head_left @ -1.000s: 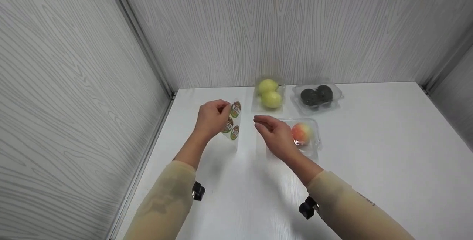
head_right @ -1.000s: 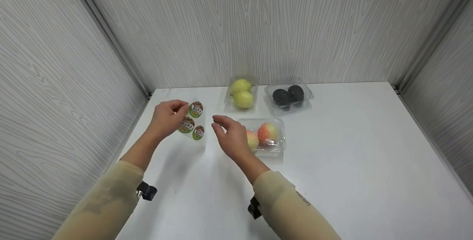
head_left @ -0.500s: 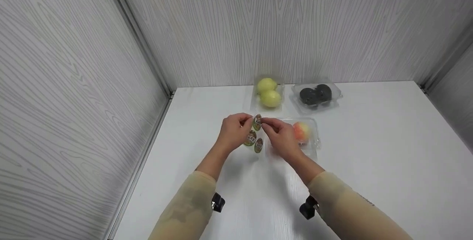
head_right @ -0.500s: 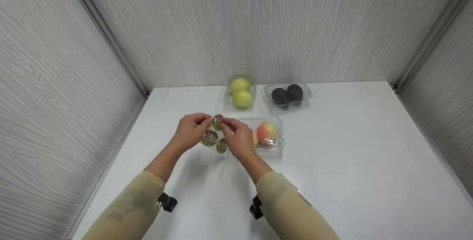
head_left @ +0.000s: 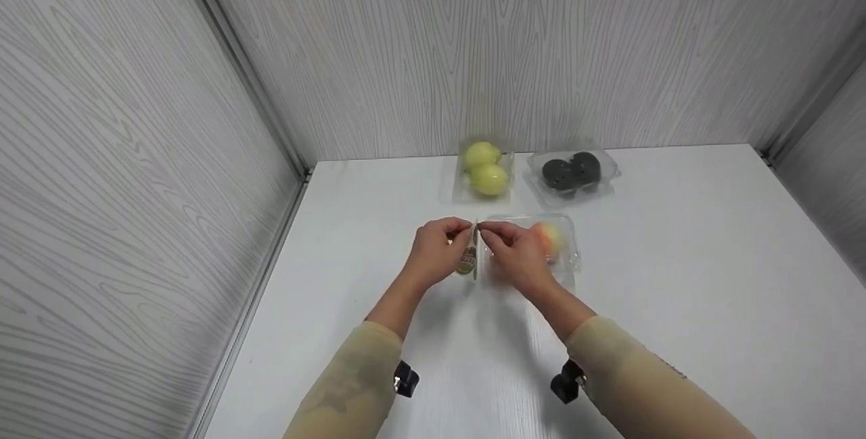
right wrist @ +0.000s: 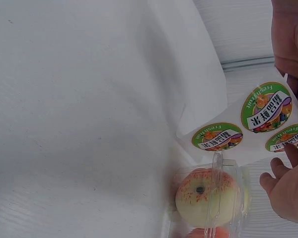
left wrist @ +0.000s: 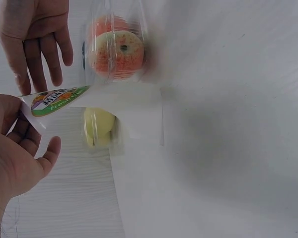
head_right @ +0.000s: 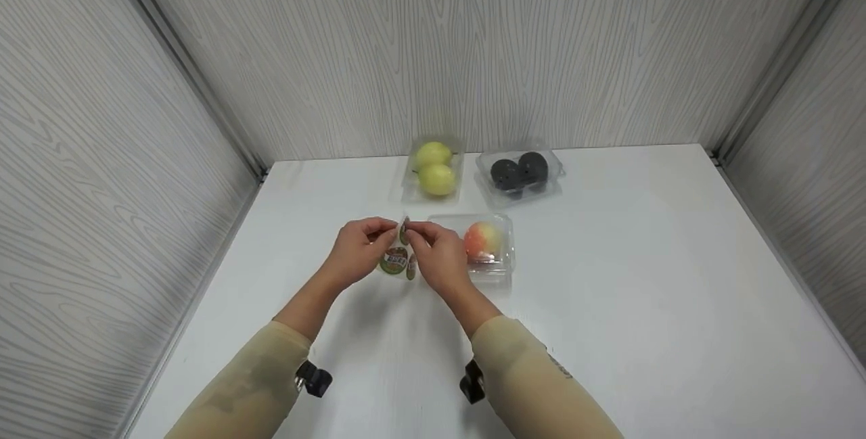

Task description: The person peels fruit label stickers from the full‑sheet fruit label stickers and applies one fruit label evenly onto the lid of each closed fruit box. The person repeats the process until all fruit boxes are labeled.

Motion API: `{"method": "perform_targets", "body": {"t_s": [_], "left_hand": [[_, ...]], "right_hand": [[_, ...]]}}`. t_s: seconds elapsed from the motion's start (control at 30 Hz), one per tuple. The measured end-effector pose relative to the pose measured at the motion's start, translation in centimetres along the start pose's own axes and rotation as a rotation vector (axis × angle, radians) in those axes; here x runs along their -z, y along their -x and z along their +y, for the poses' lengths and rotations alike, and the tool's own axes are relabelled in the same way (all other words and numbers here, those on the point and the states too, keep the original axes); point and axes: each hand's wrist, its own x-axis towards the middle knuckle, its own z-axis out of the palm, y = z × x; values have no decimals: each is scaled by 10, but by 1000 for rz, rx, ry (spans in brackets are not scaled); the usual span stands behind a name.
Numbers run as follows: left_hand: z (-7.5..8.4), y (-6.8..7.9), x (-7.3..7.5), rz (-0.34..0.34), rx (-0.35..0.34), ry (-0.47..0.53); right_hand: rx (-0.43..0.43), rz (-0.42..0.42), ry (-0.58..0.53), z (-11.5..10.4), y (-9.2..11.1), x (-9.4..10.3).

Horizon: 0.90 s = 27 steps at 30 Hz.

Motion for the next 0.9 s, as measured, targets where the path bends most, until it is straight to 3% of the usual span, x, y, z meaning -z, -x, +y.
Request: {"method": "perform_targets", "body": {"t_s": [0.2,0.9], "left_hand": [[-1,1,-2,-8,14,0],[-7,2,-13,-13,56,7]], "right_hand": [[-49,-19,25,-2,2,2],[-76,-12,56,5,4,7]]}}
